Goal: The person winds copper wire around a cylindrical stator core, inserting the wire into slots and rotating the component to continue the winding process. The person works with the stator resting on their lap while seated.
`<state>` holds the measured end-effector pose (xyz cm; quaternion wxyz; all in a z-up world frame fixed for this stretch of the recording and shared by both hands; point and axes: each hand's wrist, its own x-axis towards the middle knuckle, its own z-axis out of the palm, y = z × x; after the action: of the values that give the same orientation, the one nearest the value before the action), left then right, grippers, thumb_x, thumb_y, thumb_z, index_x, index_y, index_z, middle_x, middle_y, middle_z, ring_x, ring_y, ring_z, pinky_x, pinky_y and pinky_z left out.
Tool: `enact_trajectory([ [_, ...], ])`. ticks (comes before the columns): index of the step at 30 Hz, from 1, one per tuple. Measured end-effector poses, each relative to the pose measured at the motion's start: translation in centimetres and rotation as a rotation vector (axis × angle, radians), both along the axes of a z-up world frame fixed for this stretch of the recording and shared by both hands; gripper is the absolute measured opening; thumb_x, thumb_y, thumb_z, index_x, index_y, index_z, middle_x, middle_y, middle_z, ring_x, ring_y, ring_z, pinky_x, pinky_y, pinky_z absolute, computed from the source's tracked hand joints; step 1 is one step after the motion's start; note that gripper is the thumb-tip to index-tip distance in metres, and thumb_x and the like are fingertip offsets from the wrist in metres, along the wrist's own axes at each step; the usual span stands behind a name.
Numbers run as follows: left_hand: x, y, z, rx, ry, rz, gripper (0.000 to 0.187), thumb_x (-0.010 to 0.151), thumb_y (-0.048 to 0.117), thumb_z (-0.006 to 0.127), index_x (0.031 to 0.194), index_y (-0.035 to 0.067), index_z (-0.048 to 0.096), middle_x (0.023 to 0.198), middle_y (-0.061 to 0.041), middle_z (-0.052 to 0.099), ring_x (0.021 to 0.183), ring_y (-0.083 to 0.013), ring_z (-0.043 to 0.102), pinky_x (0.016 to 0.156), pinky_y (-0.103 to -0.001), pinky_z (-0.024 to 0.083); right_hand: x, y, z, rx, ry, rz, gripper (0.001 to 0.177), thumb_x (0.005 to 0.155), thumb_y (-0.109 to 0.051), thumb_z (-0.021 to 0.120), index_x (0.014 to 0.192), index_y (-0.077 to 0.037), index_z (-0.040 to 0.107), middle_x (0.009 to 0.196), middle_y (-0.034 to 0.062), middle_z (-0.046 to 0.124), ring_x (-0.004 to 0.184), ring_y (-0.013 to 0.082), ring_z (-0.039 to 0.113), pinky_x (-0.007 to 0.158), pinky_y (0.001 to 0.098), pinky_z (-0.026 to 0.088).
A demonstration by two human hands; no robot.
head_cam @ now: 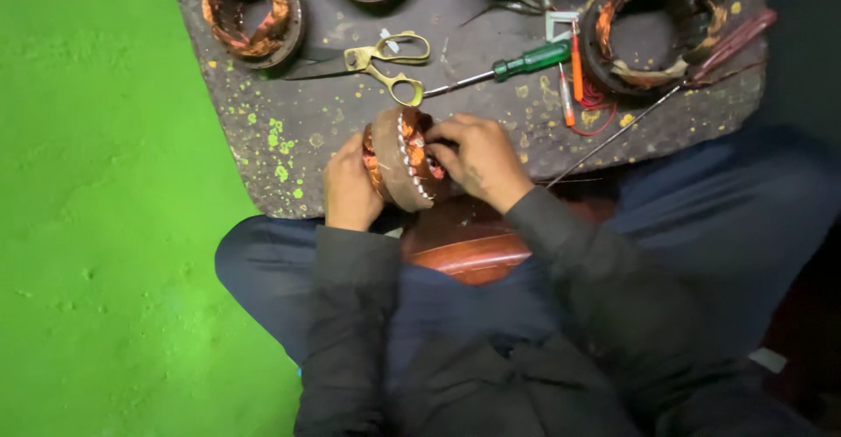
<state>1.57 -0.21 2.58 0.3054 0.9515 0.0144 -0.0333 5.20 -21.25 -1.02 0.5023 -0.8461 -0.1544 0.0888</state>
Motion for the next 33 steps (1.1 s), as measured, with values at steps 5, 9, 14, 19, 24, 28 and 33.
enact_trajectory([
  [5, 0.0, -0.8, 0.9, -0.167, -0.082, -0.114, 0.03, 0.087, 0.009, 0.072, 0.115, 0.001, 0.068, 0.112, -0.017, 0.069, 0.102, -0.0406, 0.067, 0.085, -0.042, 0.054, -1.2, 0.9, 0.1, 0.041, -0.013, -0.108, 0.02, 0.087, -0.006, 0.069, 0.107, -0.008, 0.067, 0.1, 0.0166, 0.062, 0.088, 0.0441, 0.064, 0.075, 0.0501, 0.052],
  [9, -1.2, -1.1, -0.6, -0.108, -0.118, 0.003, 0.023, 0.086, 0.007, 0.075, 0.108, 0.002, 0.07, 0.104, -0.014, 0.068, 0.095, -0.0348, 0.07, 0.082, -0.038, 0.055, -1.4, 1.2, 0.1, 0.023, -0.002, -0.126, 0.024, 0.086, -0.008, 0.069, 0.109, -0.008, 0.065, 0.103, 0.0156, 0.063, 0.088, 0.0439, 0.064, 0.075, 0.0515, 0.052],
  [14, -0.5, -0.7, -0.5, -0.031, -0.098, -0.092, 0.023, 0.084, 0.005, 0.074, 0.106, 0.001, 0.071, 0.1, -0.016, 0.068, 0.093, -0.0371, 0.07, 0.081, -0.039, 0.055, 0.3, -1.4, -0.8, 0.061, -0.025, 0.076, 0.018, 0.079, -0.011, 0.073, 0.097, -0.01, 0.069, 0.092, 0.0152, 0.065, 0.085, 0.0433, 0.065, 0.073, 0.0514, 0.053],
  [19, 0.7, -1.1, 0.5, -0.056, -0.076, -0.054, 0.03, 0.086, 0.01, 0.076, 0.113, -0.001, 0.068, 0.104, -0.02, 0.072, 0.095, -0.038, 0.074, 0.082, -0.039, 0.057, -0.6, 0.4, -1.2, 0.087, 0.06, -0.134, 0.01, 0.086, -0.012, 0.072, 0.094, -0.009, 0.067, 0.091, 0.0132, 0.067, 0.081, 0.0385, 0.069, 0.071, 0.048, 0.055],
  [24, 0.9, -1.2, 0.3, -0.106, -0.039, -0.011, 0.033, 0.092, 0.01, 0.072, 0.123, 0.001, 0.068, 0.115, -0.019, 0.074, 0.105, -0.0351, 0.075, 0.089, -0.038, 0.058, -1.0, 1.3, -0.9, 0.107, 0.045, -0.18, 0.013, 0.087, -0.012, 0.068, 0.099, -0.009, 0.063, 0.093, 0.0123, 0.067, 0.081, 0.0388, 0.069, 0.07, 0.0486, 0.054],
  [28, 0.5, -0.3, -0.3, -0.055, -0.094, -0.149, 0.035, 0.091, 0.009, 0.072, 0.125, 0.0, 0.068, 0.124, -0.021, 0.071, 0.113, -0.0367, 0.071, 0.094, -0.037, 0.056, -1.0, 1.5, -0.3, 0.073, 0.039, -0.174, 0.012, 0.087, -0.012, 0.067, 0.098, -0.01, 0.064, 0.095, 0.0122, 0.068, 0.083, 0.0408, 0.068, 0.07, 0.0507, 0.054],
  [33, -0.7, 0.9, -1.4, -0.082, 0.012, 0.091, 0.031, 0.086, 0.012, 0.081, 0.113, 0.002, 0.072, 0.112, -0.015, 0.075, 0.103, -0.0296, 0.072, 0.092, -0.035, 0.056, -0.6, 1.2, -0.5, 0.084, 0.021, -0.122, 0.012, 0.087, -0.011, 0.066, 0.099, -0.009, 0.064, 0.096, 0.0134, 0.068, 0.085, 0.0414, 0.068, 0.073, 0.0515, 0.054],
])
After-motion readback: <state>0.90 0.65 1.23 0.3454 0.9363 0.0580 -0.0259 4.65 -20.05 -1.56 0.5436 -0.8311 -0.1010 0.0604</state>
